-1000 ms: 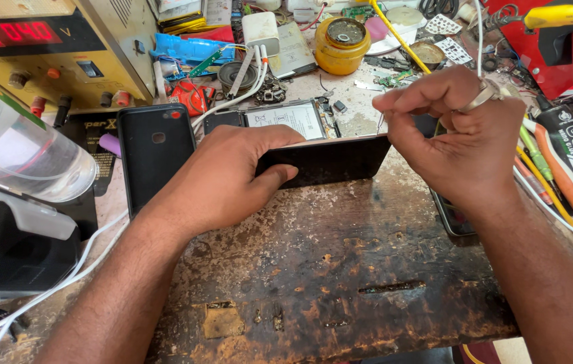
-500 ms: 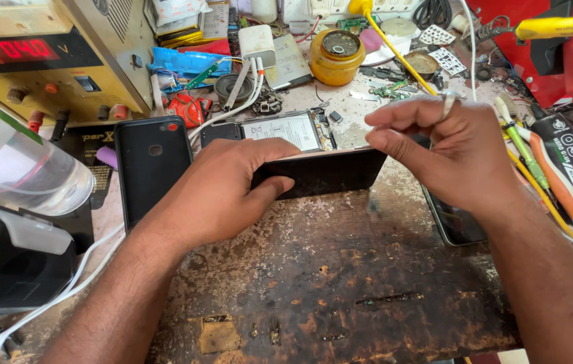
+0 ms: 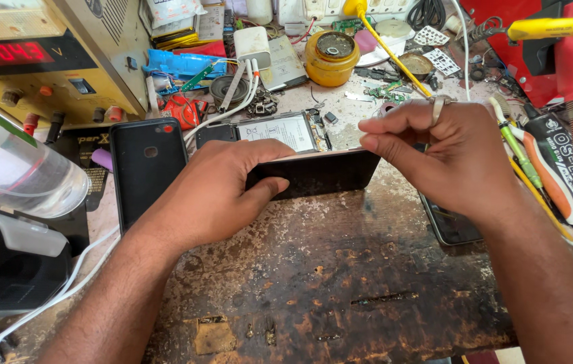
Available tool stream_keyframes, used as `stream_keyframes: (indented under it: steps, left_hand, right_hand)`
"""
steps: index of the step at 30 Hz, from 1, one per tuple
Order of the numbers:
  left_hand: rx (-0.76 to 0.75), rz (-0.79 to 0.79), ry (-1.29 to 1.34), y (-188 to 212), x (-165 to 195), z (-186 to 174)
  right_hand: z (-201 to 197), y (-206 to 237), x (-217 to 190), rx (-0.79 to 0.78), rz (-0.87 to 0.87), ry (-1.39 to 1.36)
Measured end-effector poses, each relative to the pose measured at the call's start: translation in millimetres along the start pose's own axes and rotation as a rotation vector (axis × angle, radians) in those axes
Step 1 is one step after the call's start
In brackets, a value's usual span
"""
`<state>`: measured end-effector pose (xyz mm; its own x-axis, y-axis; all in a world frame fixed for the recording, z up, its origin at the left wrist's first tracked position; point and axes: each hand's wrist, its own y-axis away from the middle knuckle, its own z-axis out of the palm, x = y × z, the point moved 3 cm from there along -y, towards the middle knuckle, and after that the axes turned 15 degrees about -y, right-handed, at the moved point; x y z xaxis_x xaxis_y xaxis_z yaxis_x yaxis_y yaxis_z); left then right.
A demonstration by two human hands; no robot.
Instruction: The person inspects a smartphone by pressing its edges and screen, then disassembles it by removing the back cover and battery. They use a screwdriver to unscrew components from the phone's frame.
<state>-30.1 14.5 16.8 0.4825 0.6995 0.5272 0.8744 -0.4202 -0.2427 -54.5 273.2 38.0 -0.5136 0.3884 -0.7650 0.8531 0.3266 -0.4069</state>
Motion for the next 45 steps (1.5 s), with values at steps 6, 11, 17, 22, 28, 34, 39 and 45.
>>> stream_keyframes:
  steps: [6, 11, 17, 22, 28, 34, 39, 45]
  left_hand:
    - [0.021, 0.02, -0.012, 0, 2, -2]
    - [-0.046, -0.121, -0.051, 2, 2, -2]
    - [0.036, 0.016, -0.49, -4, 24, 2]
    - [0.235, 0.09, -0.275, -20, 45, 16]
    - [0.224, -0.038, -0.218, -33, 44, 17]
    - [0.238, -0.101, -0.092, -37, 49, 23]
    - [0.265, -0.112, -0.096, -38, 54, 16]
    - [0.242, -0.142, -0.135, -42, 55, 16]
  right_hand:
    - [4, 3, -2, 0.044, -0.064, -0.067]
    - [5, 3, -8, 0.036, -0.076, 0.024]
    - [9, 2, -5, 0.057, -0.004, 0.036]
    - [11, -1, -3, 0.014, -0.004, -0.105]
    - [11, -3, -3, 0.023, 0.012, -0.16]
    - [2, -1, -2, 0.04, 0.027, -0.115]
    - [0, 1, -6, 0.026, -0.029, -0.067]
    - [-1, -6, -13, 0.022, 0.012, -0.118]
